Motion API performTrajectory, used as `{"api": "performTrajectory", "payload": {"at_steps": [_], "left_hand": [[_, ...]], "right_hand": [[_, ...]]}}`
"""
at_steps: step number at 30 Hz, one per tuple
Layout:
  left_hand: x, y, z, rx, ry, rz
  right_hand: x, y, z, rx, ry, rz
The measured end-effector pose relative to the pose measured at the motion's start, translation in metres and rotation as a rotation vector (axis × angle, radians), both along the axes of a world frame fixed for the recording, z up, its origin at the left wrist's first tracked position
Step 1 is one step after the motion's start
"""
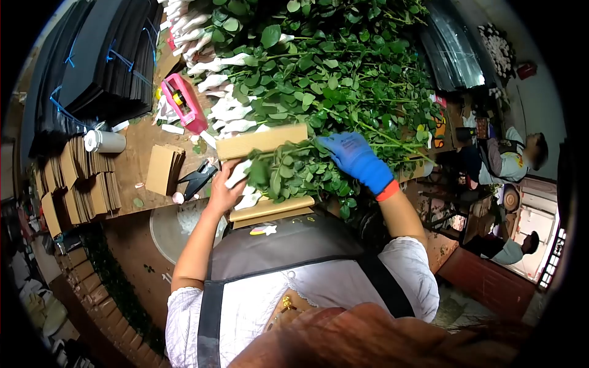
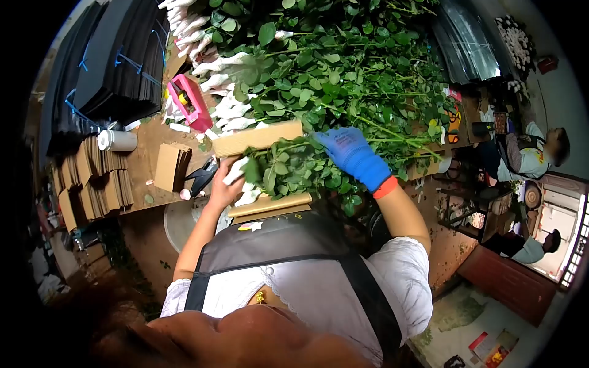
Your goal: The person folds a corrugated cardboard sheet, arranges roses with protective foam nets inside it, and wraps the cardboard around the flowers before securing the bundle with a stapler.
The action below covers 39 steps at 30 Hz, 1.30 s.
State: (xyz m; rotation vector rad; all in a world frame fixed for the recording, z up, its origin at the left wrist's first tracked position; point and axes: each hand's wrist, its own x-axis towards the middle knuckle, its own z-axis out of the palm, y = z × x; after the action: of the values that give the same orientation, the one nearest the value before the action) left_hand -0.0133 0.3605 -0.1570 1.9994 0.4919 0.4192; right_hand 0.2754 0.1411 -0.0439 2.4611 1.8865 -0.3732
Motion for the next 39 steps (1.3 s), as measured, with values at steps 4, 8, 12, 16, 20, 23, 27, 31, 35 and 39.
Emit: {"api": "performTrajectory", "payload": {"at_steps": [4,8,12,16,20,23,27,31,35,39], "left_hand": [[0.000,-0.006,0.008,-0.094,-0.010,0.057],[0.001,0.003,0.004,0.037,0.050,-0.083],[0.006,0.000,0.005,0.003,0.069,-0.026],[0.005,-0.003,0.010,0.219,0.106,-0.025],[0.003,-0.002,0.008,0.204,0.114,-0.026],[0.002,-0.002,0.004,0.167,0.130,-0.038],[0.001,-0.004,0.006,0.226,0.107,-0.057],[0.001,-0.004,-0.007,0.220,0.028,-0.039],[0.001,-0.004,-0.009,0.172,0.016,-0.020],[0.001,-0.005,-0.012,0.155,-0.024,-0.004]], "right_hand": [[-0.011,0.004,-0.029,-0.383,-0.070,-0.112],[-0.013,-0.004,-0.052,-0.353,-0.087,0.076],[0.003,-0.001,0.010,-0.013,0.197,-0.100],[0.034,0.031,-0.012,0.554,-0.194,-0.300],[0.081,0.025,-0.073,0.223,-0.355,-0.304],[0.084,0.033,-0.050,0.138,-0.300,-0.319],[0.084,0.032,-0.056,0.300,-0.579,-0.232],[0.121,0.030,-0.070,0.068,-0.545,-0.150],[0.113,0.008,0.023,0.510,-0.569,-0.202],[0.118,-0.026,0.060,0.576,-0.422,-0.124]]}}
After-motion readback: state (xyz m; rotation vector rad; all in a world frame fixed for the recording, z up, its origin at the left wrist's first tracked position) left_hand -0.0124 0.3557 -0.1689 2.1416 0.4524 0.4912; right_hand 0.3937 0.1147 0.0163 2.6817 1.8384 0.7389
